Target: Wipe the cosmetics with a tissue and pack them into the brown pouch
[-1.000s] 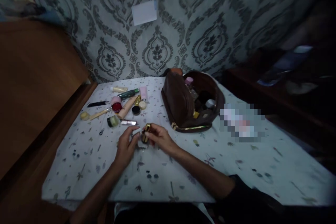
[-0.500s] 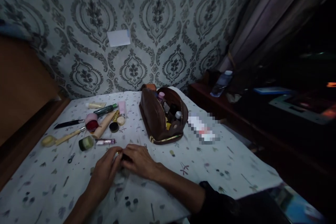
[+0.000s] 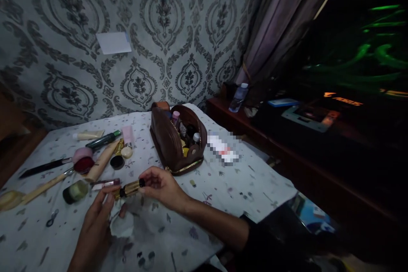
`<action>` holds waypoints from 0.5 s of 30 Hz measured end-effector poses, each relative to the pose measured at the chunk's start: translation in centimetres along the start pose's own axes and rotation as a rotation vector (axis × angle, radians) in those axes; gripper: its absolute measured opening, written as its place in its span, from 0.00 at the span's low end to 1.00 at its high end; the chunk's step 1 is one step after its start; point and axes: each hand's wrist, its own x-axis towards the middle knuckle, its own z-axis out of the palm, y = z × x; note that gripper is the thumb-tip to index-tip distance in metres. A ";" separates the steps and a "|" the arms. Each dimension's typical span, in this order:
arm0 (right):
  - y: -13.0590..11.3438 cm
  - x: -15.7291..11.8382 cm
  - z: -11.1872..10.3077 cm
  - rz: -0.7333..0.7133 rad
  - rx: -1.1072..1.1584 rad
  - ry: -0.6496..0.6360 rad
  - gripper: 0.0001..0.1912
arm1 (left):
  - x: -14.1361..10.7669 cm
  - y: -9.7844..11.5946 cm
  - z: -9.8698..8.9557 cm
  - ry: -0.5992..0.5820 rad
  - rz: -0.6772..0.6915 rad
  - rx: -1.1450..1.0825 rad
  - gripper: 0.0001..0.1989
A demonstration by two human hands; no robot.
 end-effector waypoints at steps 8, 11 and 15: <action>-7.7 -2.2 -4.3 -0.228 -0.386 0.173 0.18 | -1.2 -0.1 2.2 -0.137 -0.086 0.040 0.29; -12.7 -2.2 -7.8 -0.427 -0.678 0.346 0.16 | -0.2 -0.7 1.3 -0.164 -0.061 0.213 0.33; -17.3 -1.1 -11.9 -0.559 -1.089 0.423 0.16 | 0.7 -1.3 0.4 -0.140 -0.033 0.381 0.32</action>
